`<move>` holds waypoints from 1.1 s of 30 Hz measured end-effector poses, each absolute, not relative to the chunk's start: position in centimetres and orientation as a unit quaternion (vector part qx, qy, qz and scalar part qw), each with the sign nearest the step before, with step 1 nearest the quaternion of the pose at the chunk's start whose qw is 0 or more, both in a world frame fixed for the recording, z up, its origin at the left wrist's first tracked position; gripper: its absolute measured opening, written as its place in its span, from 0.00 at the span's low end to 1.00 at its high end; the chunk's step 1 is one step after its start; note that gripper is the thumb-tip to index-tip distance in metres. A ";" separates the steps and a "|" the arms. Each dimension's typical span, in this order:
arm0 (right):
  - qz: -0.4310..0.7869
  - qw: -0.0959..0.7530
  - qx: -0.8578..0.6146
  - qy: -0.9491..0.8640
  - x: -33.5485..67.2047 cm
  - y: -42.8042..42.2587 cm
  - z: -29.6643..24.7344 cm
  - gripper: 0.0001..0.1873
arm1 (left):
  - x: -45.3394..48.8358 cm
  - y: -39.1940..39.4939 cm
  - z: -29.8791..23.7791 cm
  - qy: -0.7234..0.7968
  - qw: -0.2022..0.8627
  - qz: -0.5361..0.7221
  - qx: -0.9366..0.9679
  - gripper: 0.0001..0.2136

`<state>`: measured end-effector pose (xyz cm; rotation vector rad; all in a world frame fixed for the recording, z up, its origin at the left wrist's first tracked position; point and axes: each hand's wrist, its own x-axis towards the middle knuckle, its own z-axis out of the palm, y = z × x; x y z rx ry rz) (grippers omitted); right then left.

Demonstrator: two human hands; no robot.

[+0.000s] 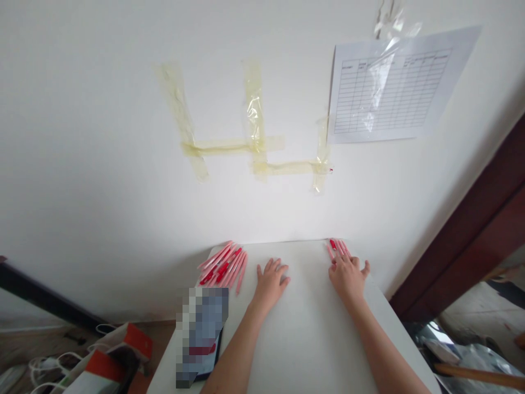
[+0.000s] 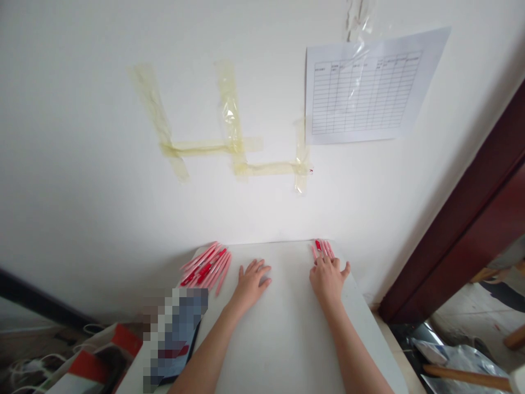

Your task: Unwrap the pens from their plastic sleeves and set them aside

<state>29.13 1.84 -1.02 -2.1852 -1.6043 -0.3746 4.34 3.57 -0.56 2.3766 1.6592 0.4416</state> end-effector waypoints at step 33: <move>-0.160 0.231 -0.785 -0.552 29.9 2.9 -1.4 0.20 | 4.3 3.6 -0.9 0.561 0.093 0.150 0.809 0.17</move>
